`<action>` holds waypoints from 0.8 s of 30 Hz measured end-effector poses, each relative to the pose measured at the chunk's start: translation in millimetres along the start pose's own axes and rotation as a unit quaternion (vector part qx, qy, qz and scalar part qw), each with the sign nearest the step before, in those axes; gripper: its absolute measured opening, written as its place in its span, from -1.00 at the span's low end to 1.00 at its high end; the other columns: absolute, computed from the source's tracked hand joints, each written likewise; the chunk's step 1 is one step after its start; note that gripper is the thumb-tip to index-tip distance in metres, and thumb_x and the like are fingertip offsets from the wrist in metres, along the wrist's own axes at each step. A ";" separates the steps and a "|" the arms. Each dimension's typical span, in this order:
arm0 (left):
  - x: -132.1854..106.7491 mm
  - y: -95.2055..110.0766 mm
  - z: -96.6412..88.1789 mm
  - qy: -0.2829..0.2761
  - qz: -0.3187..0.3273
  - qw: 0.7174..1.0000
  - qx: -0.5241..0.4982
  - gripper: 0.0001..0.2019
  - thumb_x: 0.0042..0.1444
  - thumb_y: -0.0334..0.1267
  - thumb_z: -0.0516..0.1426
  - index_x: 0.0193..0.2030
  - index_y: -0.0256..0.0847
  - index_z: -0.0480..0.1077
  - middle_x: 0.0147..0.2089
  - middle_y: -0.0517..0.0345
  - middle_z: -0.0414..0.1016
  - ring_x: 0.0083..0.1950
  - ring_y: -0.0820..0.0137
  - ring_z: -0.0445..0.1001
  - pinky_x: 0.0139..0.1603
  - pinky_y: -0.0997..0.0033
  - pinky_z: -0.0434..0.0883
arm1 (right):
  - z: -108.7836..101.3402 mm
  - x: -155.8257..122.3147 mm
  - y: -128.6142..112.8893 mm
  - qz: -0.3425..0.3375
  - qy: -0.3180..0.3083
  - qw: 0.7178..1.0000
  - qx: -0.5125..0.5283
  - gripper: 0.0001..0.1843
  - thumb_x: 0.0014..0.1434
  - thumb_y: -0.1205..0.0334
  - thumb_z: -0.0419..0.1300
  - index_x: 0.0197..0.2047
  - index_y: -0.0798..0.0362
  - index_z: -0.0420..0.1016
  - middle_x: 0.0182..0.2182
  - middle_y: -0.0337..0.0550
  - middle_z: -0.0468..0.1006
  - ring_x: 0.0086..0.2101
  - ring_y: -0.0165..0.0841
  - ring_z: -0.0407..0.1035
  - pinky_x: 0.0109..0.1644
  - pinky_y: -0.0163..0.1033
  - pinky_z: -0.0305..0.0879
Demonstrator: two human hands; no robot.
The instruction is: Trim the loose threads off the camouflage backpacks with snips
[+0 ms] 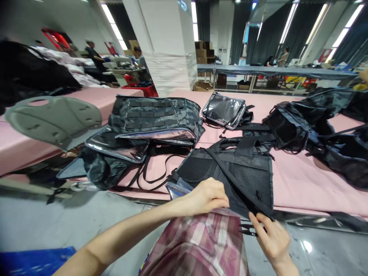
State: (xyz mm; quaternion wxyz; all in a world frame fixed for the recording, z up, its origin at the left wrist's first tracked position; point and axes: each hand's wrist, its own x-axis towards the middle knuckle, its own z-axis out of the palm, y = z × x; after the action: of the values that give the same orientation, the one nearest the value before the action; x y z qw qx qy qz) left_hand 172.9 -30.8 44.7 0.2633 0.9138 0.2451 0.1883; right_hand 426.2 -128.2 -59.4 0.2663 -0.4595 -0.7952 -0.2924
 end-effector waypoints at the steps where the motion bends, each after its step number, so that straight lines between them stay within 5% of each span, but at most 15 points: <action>1: -6.3 -2.0 -9.3 0.045 -0.008 0.998 -0.038 -0.78 0.18 -0.26 0.03 -0.34 -0.20 0.49 -0.37 0.19 0.51 -0.32 0.49 0.43 -0.19 0.51 0.28 | 0.3 -3.1 1.3 0.003 -0.001 1.000 -0.002 -0.49 0.05 0.59 -0.03 -0.10 -0.14 0.46 -0.42 -0.24 0.54 -0.48 -0.46 0.39 -0.40 -0.35 0.20; 3: -24.6 -13.7 -31.2 0.138 -0.057 0.987 -0.064 -0.71 0.22 -0.25 -0.03 -0.34 -0.23 0.49 -0.41 0.18 0.51 -0.35 0.50 0.42 -0.22 0.53 0.28 | 1.5 -8.0 3.9 0.006 0.001 1.000 -0.003 -0.48 0.04 0.60 -0.02 -0.10 -0.14 0.46 -0.40 -0.24 0.54 -0.48 -0.46 0.39 -0.41 -0.35 0.20; 6: -58.9 -43.6 -57.8 0.217 -0.187 0.956 0.069 -0.66 0.19 -0.19 -0.04 -0.45 -0.23 0.47 -0.41 0.13 0.50 -0.31 0.41 0.41 -0.23 0.46 0.27 | 4.2 -8.2 5.4 0.008 0.000 1.000 0.008 -0.50 0.03 0.61 -0.03 -0.14 -0.10 0.48 -0.38 -0.21 0.54 -0.49 -0.46 0.37 -0.41 -0.35 0.19; 8: -77.3 -62.1 -62.6 0.197 -0.311 0.916 0.162 -0.64 0.17 -0.11 -0.04 -0.47 -0.23 0.45 -0.41 0.08 0.49 -0.31 0.34 0.42 -0.28 0.42 0.26 | 5.1 -2.1 3.9 0.019 -0.001 1.000 0.023 -0.50 0.02 0.63 -0.05 -0.16 -0.05 0.49 -0.37 -0.19 0.53 -0.48 -0.46 0.37 -0.40 -0.36 0.20; 11: -86.8 -78.8 -52.0 0.129 -0.391 0.896 0.165 -0.64 0.15 -0.02 -0.05 -0.40 -0.21 0.43 -0.36 0.07 0.49 -0.31 0.31 0.45 -0.31 0.41 0.28 | 1.8 13.3 1.2 0.052 0.009 0.996 0.065 -0.54 0.02 0.63 -0.05 -0.19 0.00 0.50 -0.38 -0.16 0.51 -0.46 -0.47 0.38 -0.41 -0.39 0.23; 15: -77.2 -91.8 -34.1 0.179 -0.391 0.895 0.122 -0.60 0.08 0.06 -0.04 -0.18 -0.21 0.37 -0.14 0.01 0.48 -0.13 0.21 0.45 -0.17 0.30 0.34 | -11.1 28.3 8.3 0.133 0.006 0.979 0.156 -0.68 0.09 0.49 0.01 -0.19 0.02 0.50 -0.34 -0.13 0.50 -0.39 -0.43 0.42 -0.36 -0.39 0.31; 20: -83.3 -111.8 -17.7 0.226 -0.309 0.923 0.027 -0.44 0.02 0.12 -0.07 0.02 -0.27 0.26 0.04 -0.08 0.37 0.03 0.16 0.37 0.02 0.17 0.33 | -17.2 32.2 13.3 0.393 0.050 0.904 0.158 -0.74 0.10 0.19 0.13 -0.14 0.07 0.46 -0.24 -0.04 0.52 -0.34 -0.33 0.41 -0.33 -0.28 0.33; 24: -99.8 -121.1 -4.9 0.247 -0.241 0.937 0.054 -0.29 -0.15 0.15 0.09 0.10 -0.28 0.20 0.10 -0.14 0.31 0.11 0.07 0.29 0.10 0.09 0.27 | 0.0 56.4 6.2 0.405 0.005 0.872 0.273 -0.75 0.11 0.12 0.09 -0.33 0.09 0.51 -0.31 -0.06 0.51 -0.29 -0.32 0.38 -0.21 -0.26 0.29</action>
State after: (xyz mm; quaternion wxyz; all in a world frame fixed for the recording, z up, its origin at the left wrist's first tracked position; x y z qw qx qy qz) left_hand 47.7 6.2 -42.4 0.1818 0.7652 0.5250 0.3253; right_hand 407.2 -93.2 -18.9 0.4799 -0.6494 -0.5860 0.0677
